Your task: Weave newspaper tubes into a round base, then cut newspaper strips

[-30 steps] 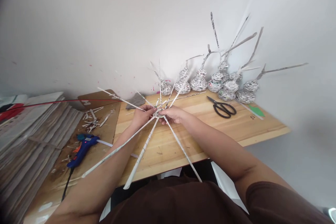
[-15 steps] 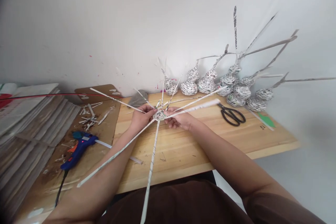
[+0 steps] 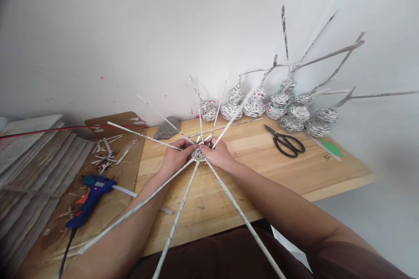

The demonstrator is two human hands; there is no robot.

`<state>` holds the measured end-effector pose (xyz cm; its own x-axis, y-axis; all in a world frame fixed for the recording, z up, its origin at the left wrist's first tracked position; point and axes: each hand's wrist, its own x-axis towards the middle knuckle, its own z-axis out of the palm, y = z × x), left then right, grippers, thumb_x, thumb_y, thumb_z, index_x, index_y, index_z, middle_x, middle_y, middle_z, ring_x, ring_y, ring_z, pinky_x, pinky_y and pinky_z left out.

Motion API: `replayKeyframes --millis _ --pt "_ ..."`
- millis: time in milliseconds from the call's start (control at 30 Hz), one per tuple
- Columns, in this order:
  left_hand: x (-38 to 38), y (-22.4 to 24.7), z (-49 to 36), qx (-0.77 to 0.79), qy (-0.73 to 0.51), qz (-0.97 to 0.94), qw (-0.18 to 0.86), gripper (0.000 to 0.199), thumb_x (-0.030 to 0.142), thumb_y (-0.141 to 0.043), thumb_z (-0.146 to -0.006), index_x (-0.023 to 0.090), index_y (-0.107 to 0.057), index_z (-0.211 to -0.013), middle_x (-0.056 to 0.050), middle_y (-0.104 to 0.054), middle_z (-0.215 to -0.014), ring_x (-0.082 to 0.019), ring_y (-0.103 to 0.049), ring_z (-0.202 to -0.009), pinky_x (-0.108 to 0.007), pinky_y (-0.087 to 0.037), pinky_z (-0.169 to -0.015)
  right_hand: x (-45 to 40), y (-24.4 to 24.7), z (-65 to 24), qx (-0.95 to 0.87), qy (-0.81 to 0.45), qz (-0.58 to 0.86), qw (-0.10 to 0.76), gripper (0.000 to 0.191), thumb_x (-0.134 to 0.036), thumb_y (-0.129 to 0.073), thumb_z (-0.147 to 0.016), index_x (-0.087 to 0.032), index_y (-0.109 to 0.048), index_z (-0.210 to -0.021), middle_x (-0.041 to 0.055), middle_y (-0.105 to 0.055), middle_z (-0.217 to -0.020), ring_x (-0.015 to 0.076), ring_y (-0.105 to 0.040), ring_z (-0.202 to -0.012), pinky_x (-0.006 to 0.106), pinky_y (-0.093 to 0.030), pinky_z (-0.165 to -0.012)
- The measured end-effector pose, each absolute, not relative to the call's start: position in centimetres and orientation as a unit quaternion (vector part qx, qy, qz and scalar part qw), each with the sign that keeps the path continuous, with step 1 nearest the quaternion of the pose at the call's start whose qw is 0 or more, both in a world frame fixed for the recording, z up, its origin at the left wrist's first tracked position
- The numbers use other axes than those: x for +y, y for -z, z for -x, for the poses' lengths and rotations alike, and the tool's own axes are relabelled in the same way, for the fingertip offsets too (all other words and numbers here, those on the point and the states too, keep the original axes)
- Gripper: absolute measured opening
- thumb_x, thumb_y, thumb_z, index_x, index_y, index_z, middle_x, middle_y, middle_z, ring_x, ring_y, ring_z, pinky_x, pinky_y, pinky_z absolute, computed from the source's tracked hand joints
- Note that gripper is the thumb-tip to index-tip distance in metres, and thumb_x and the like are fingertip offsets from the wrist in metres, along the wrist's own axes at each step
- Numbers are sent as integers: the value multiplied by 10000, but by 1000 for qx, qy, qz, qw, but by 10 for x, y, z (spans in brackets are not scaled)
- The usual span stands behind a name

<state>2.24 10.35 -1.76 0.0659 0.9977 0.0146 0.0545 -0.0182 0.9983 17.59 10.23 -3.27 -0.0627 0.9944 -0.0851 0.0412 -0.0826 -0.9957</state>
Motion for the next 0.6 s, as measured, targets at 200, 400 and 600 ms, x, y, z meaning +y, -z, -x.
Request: replayKeyframes --millis 200,400,600 --pt "100 19 -25 501 -470 -529 498 205 330 -760 -650 161 -650 -610 14 -582 -510 -107 -475 -452 -235 -353 -462 104 34 -171 -451 -541 457 542 264 -365 -773 -656 -174 -639 -781 -11 -663 -692 133 -614 -632 261 -512 -619" --pt "105 28 -25 484 -492 -503 520 249 365 -802 -629 172 -645 -649 10 -607 -549 -119 -508 -489 -239 -381 -489 106 41 -170 -486 -467 507 537 213 -376 -684 -729 -181 -622 -787 -11 -623 -684 139 -587 -635 260 -476 -604" --pt "110 44 -28 456 -512 -451 572 319 407 -838 -591 173 -645 -691 -8 -643 -591 -142 -568 -524 -261 -429 -531 105 42 -170 -506 -440 518 531 211 -391 -663 -746 -188 -624 -787 3 -629 -703 154 -592 -656 275 -480 -618"
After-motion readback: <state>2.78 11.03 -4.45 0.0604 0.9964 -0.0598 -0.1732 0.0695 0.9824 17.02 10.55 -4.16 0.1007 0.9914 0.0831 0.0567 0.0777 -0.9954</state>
